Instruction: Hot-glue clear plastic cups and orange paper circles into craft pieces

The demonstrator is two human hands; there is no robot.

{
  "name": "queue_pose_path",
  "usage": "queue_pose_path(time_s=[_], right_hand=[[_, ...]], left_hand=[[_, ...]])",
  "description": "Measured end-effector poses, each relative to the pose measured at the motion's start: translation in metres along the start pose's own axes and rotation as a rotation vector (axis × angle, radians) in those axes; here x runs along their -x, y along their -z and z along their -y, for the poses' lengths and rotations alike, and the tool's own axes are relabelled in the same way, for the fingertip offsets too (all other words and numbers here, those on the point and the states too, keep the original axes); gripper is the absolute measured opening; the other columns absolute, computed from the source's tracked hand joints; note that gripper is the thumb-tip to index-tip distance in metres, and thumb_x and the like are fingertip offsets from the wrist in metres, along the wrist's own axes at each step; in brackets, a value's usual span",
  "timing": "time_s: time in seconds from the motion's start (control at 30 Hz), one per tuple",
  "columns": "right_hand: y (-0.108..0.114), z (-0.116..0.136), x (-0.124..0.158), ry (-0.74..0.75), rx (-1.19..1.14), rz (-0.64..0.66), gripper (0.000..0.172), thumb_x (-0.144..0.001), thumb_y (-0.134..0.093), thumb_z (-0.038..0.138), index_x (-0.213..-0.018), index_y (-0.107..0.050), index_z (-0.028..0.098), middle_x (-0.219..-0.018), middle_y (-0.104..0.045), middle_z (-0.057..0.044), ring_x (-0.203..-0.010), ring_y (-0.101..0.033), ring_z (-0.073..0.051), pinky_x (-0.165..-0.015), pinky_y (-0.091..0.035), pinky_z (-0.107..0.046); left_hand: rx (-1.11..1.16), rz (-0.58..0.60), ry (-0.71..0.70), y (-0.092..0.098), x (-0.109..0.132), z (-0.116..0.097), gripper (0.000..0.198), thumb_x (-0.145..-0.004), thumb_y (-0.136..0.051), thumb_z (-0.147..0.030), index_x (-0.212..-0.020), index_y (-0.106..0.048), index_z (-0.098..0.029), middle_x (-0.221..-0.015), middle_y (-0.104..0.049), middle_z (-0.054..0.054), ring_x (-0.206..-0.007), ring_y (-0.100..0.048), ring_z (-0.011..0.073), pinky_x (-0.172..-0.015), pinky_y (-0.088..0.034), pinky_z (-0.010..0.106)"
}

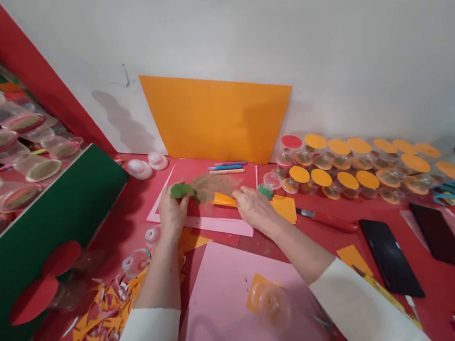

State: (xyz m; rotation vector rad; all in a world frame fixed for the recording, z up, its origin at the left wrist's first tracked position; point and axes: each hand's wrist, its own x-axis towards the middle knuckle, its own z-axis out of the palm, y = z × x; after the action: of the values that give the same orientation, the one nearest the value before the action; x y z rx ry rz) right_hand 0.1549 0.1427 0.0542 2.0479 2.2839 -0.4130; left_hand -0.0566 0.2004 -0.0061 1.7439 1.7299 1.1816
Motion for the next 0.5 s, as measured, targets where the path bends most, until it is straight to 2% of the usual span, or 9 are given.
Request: queue_pose_path(time_s=[0.13, 0.33, 0.5], right_hand=[[-0.002, 0.006, -0.007, 0.011, 0.017, 0.012, 0.03, -0.101, -0.045, 0.011, -0.116, -0.07, 0.019, -0.113, -0.07, -0.012, -0.106, -0.069, -0.024, -0.085, -0.048, -0.028], [-0.002, 0.014, -0.017, 0.028, 0.035, 0.012, 0.032, -0.101, -0.043, 0.011, -0.116, -0.07, 0.019, -0.115, -0.069, -0.012, -0.106, -0.068, -0.024, -0.088, -0.048, -0.03], [-0.002, 0.02, -0.024, 0.031, 0.034, 0.016, 0.033, -0.1, -0.045, 0.01, -0.119, -0.069, 0.021, -0.118, -0.069, -0.01, -0.106, -0.068, -0.023, -0.085, -0.049, -0.028]], left_hand=[[-0.012, 0.019, -0.022, -0.005, 0.001, 0.004, 0.026, -0.081, -0.06, -0.009, -0.104, -0.069, -0.018, -0.109, -0.071, 0.012, -0.105, -0.069, 0.0274, -0.102, -0.053, 0.043], [-0.02, 0.003, -0.043, -0.011, 0.001, 0.01, 0.028, -0.081, -0.06, -0.005, -0.105, -0.068, -0.018, -0.107, -0.072, 0.011, -0.106, -0.07, 0.0272, -0.099, -0.055, 0.043], [-0.011, 0.0, -0.073, -0.014, 0.003, 0.011, 0.03, -0.082, -0.061, -0.006, -0.108, -0.067, -0.02, -0.111, -0.073, 0.01, -0.107, -0.071, 0.0258, -0.098, -0.056, 0.04]])
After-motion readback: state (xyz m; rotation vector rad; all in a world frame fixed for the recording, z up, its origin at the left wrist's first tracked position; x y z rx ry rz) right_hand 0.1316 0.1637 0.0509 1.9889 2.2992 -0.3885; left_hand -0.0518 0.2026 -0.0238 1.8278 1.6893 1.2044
